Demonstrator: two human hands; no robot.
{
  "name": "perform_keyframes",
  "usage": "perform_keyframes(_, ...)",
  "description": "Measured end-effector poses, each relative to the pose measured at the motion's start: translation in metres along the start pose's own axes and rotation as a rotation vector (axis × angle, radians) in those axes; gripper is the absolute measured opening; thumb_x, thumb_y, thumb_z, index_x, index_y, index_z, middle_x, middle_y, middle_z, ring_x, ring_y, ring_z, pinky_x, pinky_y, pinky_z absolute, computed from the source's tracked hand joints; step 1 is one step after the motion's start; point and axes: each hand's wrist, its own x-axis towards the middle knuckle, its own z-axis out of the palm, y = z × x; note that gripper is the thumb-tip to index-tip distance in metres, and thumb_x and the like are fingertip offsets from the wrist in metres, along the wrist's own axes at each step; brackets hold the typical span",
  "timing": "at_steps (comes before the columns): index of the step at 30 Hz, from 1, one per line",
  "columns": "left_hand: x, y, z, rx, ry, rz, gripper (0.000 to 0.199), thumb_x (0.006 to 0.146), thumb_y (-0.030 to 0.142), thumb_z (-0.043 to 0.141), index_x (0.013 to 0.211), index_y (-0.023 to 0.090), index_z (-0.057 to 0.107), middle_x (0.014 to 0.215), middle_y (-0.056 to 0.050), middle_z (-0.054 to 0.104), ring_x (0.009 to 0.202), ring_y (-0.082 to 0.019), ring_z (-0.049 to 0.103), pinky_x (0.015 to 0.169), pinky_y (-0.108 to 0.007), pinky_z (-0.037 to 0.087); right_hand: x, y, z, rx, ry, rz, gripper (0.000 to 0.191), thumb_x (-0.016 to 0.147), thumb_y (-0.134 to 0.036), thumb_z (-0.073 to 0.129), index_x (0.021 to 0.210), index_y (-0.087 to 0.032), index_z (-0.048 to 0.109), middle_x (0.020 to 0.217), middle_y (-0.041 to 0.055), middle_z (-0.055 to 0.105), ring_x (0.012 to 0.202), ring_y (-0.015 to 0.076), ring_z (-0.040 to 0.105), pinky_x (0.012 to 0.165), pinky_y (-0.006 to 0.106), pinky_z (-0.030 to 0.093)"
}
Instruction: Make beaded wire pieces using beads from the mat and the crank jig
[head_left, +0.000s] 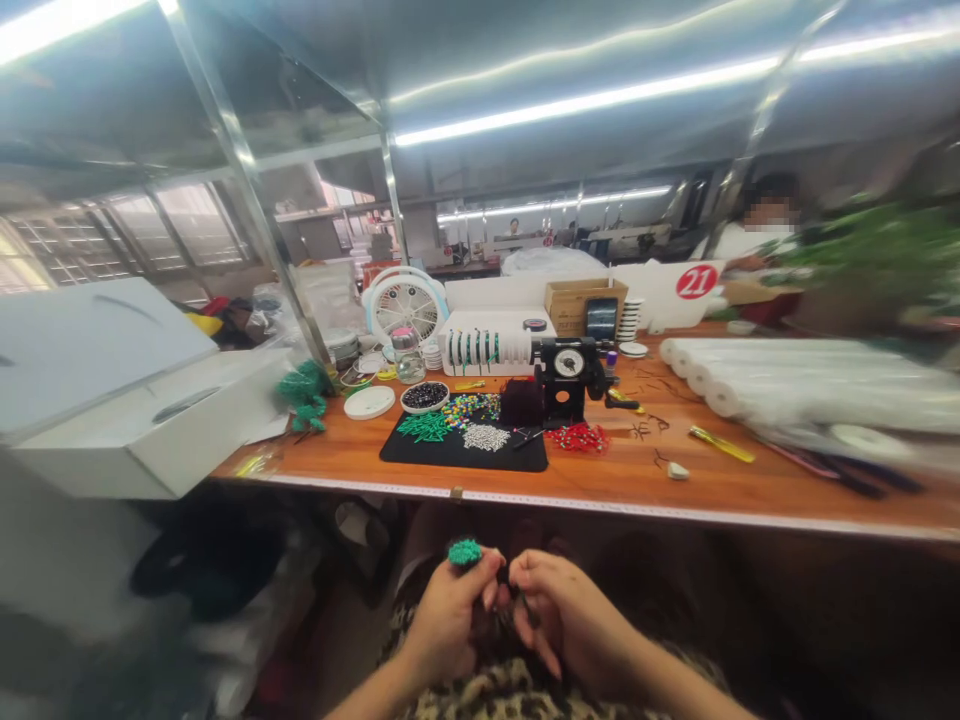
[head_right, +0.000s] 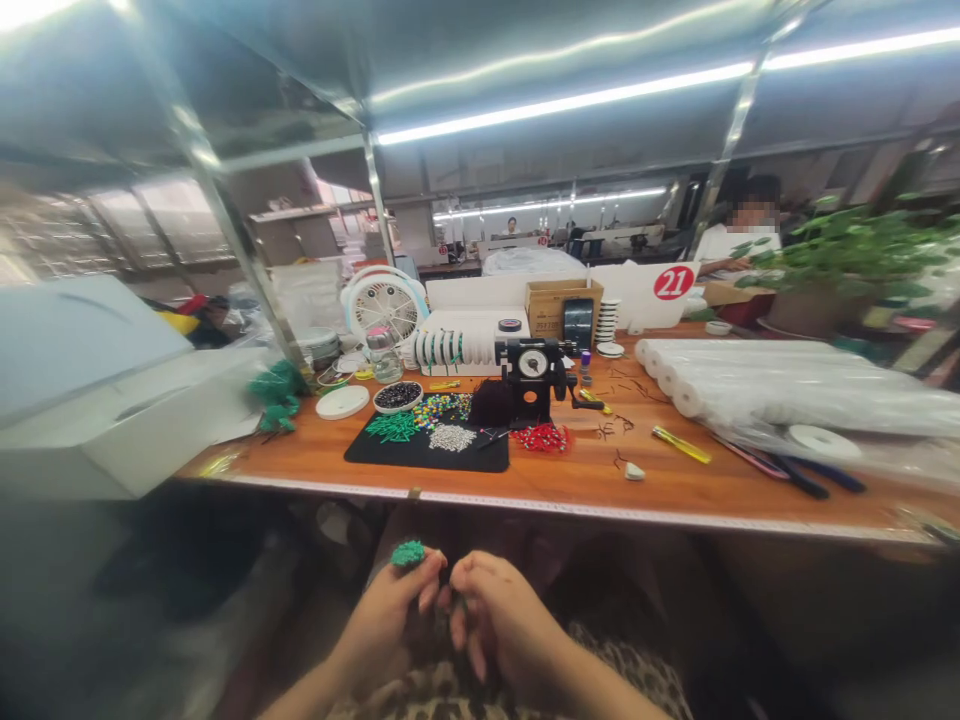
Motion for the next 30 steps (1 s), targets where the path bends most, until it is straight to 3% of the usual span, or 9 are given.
perform_keyframes(4, -0.001, 0.001, 0.0, 0.079, 0.011, 0.011, 0.049, 0.054, 0.051, 0.076, 0.045, 0.016, 0.042, 0.038, 0.006, 0.036, 0.035, -0.004, 0.029, 0.037, -0.019, 0.016, -0.004, -0.003, -0.003, -0.099, 0.093, -0.038, 0.026, 0.068, -0.035, 0.069, 0.062, -0.013, 0.055, 0.05, -0.0048, 0.049, 0.038, 0.0024, 0.031, 0.037, 0.016, 0.021)
perform_keyframes(8, -0.001, -0.001, 0.0, -0.021, -0.129, -0.027, 0.043, 0.056, 0.047, 0.077, 0.055, 0.016, 0.047, 0.044, 0.007, 0.039, 0.035, -0.003, 0.025, 0.036, -0.019, 0.017, -0.003, -0.007, -0.007, -0.14, 0.216, -0.164, 0.029, 0.069, -0.038, 0.07, 0.063, -0.014, 0.056, 0.05, -0.0026, 0.055, 0.045, 0.0073, 0.046, 0.046, 0.019, 0.034)
perform_keyframes(13, 0.0, -0.004, -0.001, 0.026, -0.266, -0.051, 0.042, 0.06, 0.049, 0.074, 0.056, 0.015, 0.049, 0.043, 0.006, 0.041, 0.033, -0.003, 0.027, 0.033, -0.019, 0.02, 0.005, -0.009, -0.005, -0.211, 0.239, -0.187, 0.034, 0.066, -0.044, 0.071, 0.065, -0.013, 0.058, 0.052, 0.0007, 0.06, 0.046, 0.0124, 0.054, 0.05, 0.023, 0.039)
perform_keyframes(20, 0.005, -0.014, -0.005, -0.003, -0.139, 0.047, 0.042, 0.06, 0.051, 0.074, 0.062, 0.017, 0.048, 0.04, 0.007, 0.043, 0.03, -0.005, 0.029, 0.033, -0.019, 0.024, 0.0, -0.015, 0.002, -0.429, 0.26, -0.249, 0.035, 0.071, -0.047, 0.065, 0.06, -0.015, 0.055, 0.05, 0.0014, 0.06, 0.048, 0.013, 0.052, 0.05, 0.024, 0.037)
perform_keyframes(24, 0.002, -0.011, -0.006, -0.067, -0.143, 0.013, 0.042, 0.062, 0.05, 0.072, 0.058, 0.017, 0.047, 0.037, 0.007, 0.038, 0.032, -0.006, 0.031, 0.035, -0.019, 0.024, -0.001, -0.014, -0.003, -0.469, 0.299, -0.295, 0.035, 0.071, -0.046, 0.064, 0.059, -0.015, 0.056, 0.051, -0.0014, 0.055, 0.049, 0.0103, 0.045, 0.051, 0.023, 0.034)
perform_keyframes(30, 0.004, -0.009, -0.007, -0.13, -0.097, -0.024, 0.044, 0.06, 0.049, 0.073, 0.052, 0.016, 0.045, 0.034, 0.008, 0.032, 0.031, -0.004, 0.024, 0.035, -0.018, 0.016, 0.001, -0.005, -0.006, -0.229, 0.06, -0.054, 0.04, 0.058, -0.05, 0.074, 0.062, -0.014, 0.056, 0.043, -0.0055, 0.047, 0.038, 0.0044, 0.032, 0.042, 0.02, 0.022)
